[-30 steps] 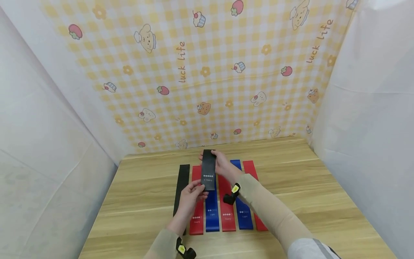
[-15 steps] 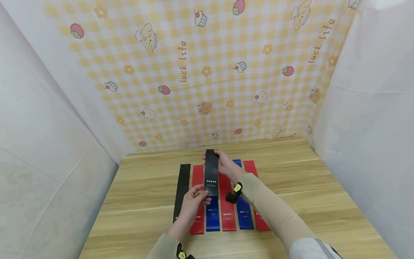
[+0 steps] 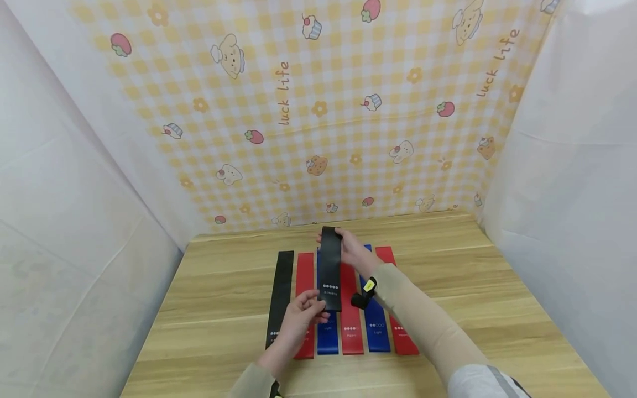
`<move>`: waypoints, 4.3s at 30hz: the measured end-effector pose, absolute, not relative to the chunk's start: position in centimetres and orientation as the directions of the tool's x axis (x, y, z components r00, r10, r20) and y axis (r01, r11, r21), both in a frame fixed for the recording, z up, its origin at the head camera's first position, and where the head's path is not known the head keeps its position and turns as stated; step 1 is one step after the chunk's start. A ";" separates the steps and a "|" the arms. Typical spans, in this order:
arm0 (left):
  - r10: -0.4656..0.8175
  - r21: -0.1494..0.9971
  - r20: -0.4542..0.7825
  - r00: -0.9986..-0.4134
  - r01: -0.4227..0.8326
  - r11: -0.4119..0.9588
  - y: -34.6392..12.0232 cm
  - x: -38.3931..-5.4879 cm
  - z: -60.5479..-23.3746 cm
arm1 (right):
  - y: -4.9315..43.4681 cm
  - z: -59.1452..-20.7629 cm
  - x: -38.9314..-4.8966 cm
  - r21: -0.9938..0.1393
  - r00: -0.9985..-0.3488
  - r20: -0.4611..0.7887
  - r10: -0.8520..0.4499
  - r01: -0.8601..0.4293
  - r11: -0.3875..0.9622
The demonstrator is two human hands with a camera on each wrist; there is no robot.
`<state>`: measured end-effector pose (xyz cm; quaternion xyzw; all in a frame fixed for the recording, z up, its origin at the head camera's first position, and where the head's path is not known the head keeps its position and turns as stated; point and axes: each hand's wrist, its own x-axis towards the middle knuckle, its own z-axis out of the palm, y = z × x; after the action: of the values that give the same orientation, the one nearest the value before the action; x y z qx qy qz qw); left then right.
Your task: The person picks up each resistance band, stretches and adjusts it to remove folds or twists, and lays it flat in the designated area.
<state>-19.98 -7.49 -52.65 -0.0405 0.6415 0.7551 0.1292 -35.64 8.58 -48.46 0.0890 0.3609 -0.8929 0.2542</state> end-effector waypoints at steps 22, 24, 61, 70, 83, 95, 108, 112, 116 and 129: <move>0.249 0.954 -0.249 -0.936 -0.282 -0.105 -6.4 -18.2 -53.4 | 10.2 -48.5 -36.6 -0.610 -0.842 -0.381 -0.382 0.540 -0.580; 0.260 0.951 -0.256 -0.931 -0.290 -0.103 -6.4 -18.0 -53.5 | 10.3 -48.5 -36.6 -0.622 -0.842 -0.380 -0.384 0.540 -0.568; 0.338 0.960 -0.205 -0.919 -0.255 -0.112 -5.2 -16.3 -53.8 | 13.6 -48.6 -37.5 -0.900 -0.855 -0.363 -0.371 0.425 -0.099; 0.353 0.963 -0.204 -0.913 -0.253 -0.097 -5.0 -15.8 -54.1 | 14.8 -47.7 -37.5 -0.918 -0.834 -0.381 -0.400 0.391 0.058; 0.327 0.973 -0.187 -0.927 -0.221 -0.071 -4.6 -15.3 -54.5 | 15.3 -47.5 -37.4 -0.921 -0.846 -0.378 -0.375 0.383 0.066; 0.321 0.986 -0.132 -0.938 -0.158 -0.057 -4.4 -15.3 -54.7 | 15.9 -48.0 -37.4 -0.933 -0.880 -0.358 -0.313 0.351 0.081; 0.316 0.985 -0.150 -0.937 -0.168 -0.029 -3.8 -15.4 -55.0 | 16.6 -48.7 -37.5 -0.932 -0.888 -0.360 -0.286 0.356 0.065; 0.323 0.986 -0.143 -0.936 -0.163 -0.037 -3.5 -15.3 -54.8 | 16.8 -49.0 -37.6 -0.934 -0.890 -0.354 -0.289 0.352 0.061; 0.340 0.986 -0.132 -0.931 -0.160 -0.056 -3.2 -15.3 -54.9 | 17.2 -48.8 -37.2 -0.935 -0.893 -0.352 -0.282 0.348 0.066; 0.384 0.984 -0.130 -0.914 -0.168 -0.065 -1.6 -15.5 -54.6 | 18.8 -49.3 -37.2 -0.938 -0.899 -0.343 -0.273 0.341 0.057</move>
<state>-15.49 -1.62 -54.55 0.0824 0.6567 0.7251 0.1902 -37.22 18.78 -49.29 0.0246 0.6917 -0.6863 0.2237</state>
